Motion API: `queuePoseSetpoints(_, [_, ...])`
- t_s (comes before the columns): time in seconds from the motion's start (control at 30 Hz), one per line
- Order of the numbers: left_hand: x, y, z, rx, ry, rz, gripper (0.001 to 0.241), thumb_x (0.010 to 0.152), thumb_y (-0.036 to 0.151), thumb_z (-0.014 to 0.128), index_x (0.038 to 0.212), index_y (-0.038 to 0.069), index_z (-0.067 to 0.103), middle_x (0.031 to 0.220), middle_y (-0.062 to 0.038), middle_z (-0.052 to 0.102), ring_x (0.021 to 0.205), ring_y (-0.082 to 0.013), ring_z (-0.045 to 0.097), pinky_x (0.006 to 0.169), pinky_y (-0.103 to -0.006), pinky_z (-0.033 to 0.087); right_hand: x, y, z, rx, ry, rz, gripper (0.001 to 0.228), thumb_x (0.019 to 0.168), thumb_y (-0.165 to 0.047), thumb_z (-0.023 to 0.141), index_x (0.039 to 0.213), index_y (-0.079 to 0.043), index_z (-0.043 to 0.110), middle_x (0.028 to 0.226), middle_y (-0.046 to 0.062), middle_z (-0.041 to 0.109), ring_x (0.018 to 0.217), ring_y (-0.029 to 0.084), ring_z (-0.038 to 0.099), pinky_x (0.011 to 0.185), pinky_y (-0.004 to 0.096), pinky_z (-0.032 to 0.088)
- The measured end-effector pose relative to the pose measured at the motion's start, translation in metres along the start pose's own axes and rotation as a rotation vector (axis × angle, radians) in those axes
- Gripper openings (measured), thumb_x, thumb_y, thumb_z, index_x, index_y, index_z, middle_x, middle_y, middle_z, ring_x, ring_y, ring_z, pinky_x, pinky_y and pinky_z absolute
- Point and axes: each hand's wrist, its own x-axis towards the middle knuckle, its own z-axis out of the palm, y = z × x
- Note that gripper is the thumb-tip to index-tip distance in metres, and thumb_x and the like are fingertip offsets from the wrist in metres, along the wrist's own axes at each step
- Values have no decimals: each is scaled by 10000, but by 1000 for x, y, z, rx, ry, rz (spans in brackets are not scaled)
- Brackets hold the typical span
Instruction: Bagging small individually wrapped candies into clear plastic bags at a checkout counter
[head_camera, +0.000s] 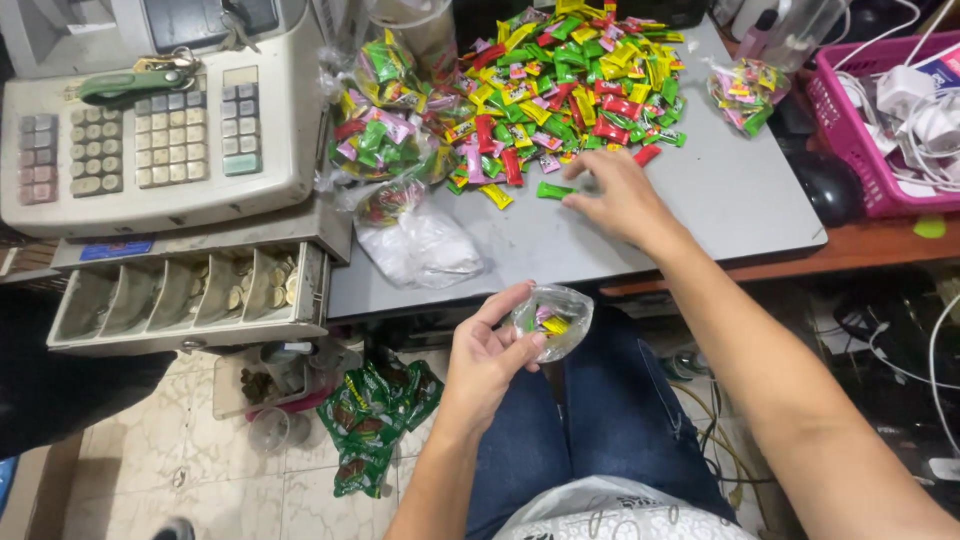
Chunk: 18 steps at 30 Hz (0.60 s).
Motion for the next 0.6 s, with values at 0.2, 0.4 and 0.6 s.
queuePoseSetpoints(0.2, [-3, 12, -6, 15, 33, -24, 630, 794, -47, 755, 1393, -86, 563, 1452, -134, 551, 710, -87, 634, 550, -205, 600, 4, 45, 18, -43, -4, 61, 177, 798, -119, 746, 784, -187, 582, 825, -10, 628, 889, 248, 640, 788, 426, 410])
queuePoseSetpoints(0.4, [5, 2, -7, -4, 27, 6, 613, 791, -132, 742, 1378, -118, 565, 1378, -160, 578, 704, -97, 697, 545, -209, 646, -60, -76, -35, 383, -3, -122, 198, 807, -16, 788, 776, -153, 648, 890, 2, 717, 856, 212, 672, 820, 329, 495])
queuePoseSetpoints(0.6, [10, 1, -9, 21, 46, 16, 565, 782, -145, 717, 1336, -110, 610, 1294, -137, 616, 649, -80, 678, 504, -193, 625, -84, -120, -31, 255, -351, -408, 144, 971, -114, 597, 1052, -155, 708, 973, 57, 742, 869, 267, 696, 804, 388, 466])
